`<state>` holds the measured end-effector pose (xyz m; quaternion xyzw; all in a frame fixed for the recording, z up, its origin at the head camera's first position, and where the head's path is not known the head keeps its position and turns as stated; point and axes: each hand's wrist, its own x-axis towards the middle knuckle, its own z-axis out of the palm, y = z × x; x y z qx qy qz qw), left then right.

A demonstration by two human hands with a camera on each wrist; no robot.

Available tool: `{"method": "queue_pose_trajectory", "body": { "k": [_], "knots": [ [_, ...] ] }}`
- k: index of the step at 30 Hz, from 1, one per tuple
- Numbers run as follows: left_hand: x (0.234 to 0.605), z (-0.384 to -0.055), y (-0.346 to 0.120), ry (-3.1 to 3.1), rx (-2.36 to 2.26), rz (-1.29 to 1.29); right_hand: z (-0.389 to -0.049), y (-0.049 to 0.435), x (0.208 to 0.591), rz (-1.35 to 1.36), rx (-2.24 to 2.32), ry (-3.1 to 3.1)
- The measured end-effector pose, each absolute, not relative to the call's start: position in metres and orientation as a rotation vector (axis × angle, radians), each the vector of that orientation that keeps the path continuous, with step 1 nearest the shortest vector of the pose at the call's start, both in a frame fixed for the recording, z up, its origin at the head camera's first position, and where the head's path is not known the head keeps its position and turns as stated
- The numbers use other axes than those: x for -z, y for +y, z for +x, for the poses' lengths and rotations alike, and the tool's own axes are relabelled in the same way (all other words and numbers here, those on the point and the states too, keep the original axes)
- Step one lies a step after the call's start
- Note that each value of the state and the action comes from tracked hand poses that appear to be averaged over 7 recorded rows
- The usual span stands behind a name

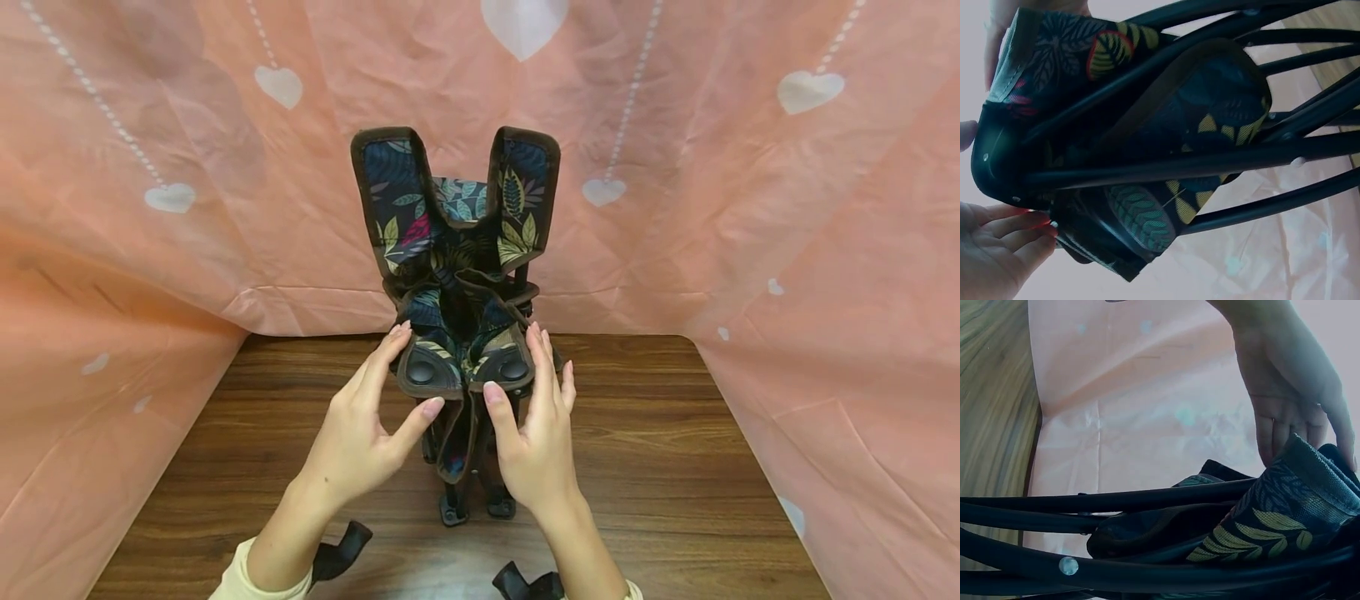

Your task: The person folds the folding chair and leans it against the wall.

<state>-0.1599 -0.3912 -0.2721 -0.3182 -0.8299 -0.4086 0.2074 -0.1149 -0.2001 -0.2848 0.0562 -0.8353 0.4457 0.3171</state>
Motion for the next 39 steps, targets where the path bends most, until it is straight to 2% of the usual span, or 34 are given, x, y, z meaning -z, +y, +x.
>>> {"method": "queue_pose_trajectory", "body": {
  "k": [22,31,39],
  "knots": [
    [0.295,-0.16,-0.407,-2.346,1.146,-0.928,-0.108,-0.18,0.306,0.114,-1.158,-2.26],
    [0.303,-0.159,-0.412,-2.572,0.86,-0.758,-0.105,-0.173,0.315,0.057,-1.129,-2.331],
    [0.321,-0.162,-0.416,-2.638,0.914,-0.669,-0.101,-0.164,0.331,-0.022,-1.113,-2.396]
  ]
}}
